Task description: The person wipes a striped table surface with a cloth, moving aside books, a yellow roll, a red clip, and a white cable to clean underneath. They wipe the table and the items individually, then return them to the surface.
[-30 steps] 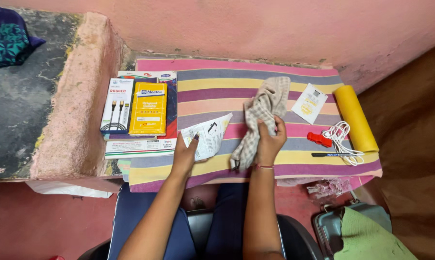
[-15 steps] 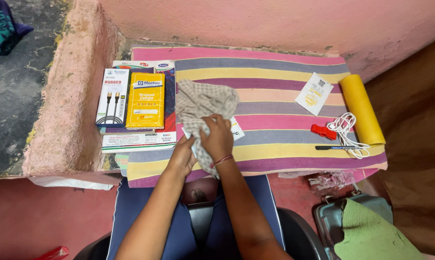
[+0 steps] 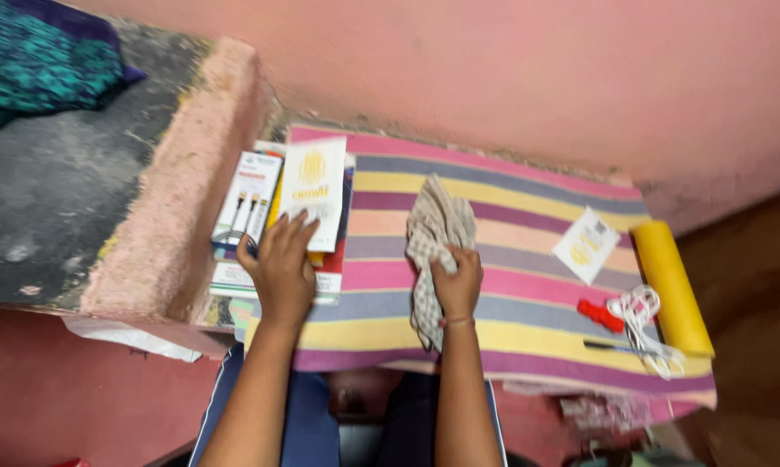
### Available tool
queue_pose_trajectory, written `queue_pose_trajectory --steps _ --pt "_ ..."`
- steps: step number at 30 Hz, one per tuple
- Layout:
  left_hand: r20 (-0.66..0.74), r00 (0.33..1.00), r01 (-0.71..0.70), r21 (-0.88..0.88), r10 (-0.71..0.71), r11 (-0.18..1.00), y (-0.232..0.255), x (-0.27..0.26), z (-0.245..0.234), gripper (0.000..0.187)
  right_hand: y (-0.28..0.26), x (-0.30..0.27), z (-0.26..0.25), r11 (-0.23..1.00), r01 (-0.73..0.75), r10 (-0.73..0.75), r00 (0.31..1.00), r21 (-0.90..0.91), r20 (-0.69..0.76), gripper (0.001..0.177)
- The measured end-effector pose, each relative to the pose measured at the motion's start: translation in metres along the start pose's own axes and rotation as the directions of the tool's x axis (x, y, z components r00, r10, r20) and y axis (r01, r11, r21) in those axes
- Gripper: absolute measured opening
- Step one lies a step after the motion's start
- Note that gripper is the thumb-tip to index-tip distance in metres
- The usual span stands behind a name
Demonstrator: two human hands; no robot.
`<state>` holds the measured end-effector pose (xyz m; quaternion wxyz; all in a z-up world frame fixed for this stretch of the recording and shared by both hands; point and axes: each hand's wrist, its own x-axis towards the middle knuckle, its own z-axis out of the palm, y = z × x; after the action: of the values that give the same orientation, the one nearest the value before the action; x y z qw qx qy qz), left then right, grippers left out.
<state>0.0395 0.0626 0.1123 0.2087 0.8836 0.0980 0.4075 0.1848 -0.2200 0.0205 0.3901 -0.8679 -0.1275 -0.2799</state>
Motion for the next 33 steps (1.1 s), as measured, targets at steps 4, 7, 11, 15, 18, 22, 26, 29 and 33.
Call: queue_pose_trajectory --steps 4,7,11,15,18,22,26,29,33 --pt "0.213 0.971 0.087 0.117 -0.11 0.989 -0.004 0.001 0.004 0.04 -0.026 0.008 -0.011 0.993 -0.107 0.11 0.991 -0.055 0.071 0.037" --pt "0.309 0.933 0.15 0.131 -0.185 0.98 -0.005 0.001 0.011 0.038 -0.035 0.01 -0.013 0.99 -0.132 0.136 0.987 -0.054 0.08 0.037" --pt "0.305 0.918 0.218 0.146 -0.254 0.965 -0.003 0.003 0.012 0.037 -0.043 0.01 -0.014 0.982 -0.174 0.181 0.98 -0.079 0.088 0.036" --pt "0.304 0.902 0.243 0.227 -0.306 0.943 -0.007 0.004 0.016 0.052 -0.051 0.011 -0.015 0.974 -0.183 0.196 0.976 -0.131 0.091 0.037" --pt "0.265 0.91 0.252 0.256 -0.318 0.933 -0.012 -0.001 0.023 0.05 -0.061 0.011 -0.02 0.975 -0.15 0.169 0.979 -0.162 0.11 0.039" --pt "0.246 0.92 0.244 0.25 -0.305 0.937 -0.019 -0.006 0.032 0.046 -0.079 0.013 -0.025 0.951 -0.186 0.238 0.95 -0.248 0.202 0.041" --pt "0.24 0.927 0.23 0.247 -0.289 0.941 -0.021 -0.008 0.035 0.048 -0.089 0.013 -0.027 0.961 -0.164 0.219 0.943 -0.223 0.25 0.04" --pt "0.216 0.936 0.223 0.246 -0.278 0.943 -0.02 -0.009 0.037 0.048 -0.095 0.012 -0.028 0.985 -0.061 0.107 0.949 -0.159 0.297 0.04" --pt "0.198 0.943 0.21 0.264 -0.266 0.941 -0.018 -0.009 0.037 0.049 -0.123 0.006 -0.031 1.0 -0.021 0.009 0.866 0.019 0.499 0.038"
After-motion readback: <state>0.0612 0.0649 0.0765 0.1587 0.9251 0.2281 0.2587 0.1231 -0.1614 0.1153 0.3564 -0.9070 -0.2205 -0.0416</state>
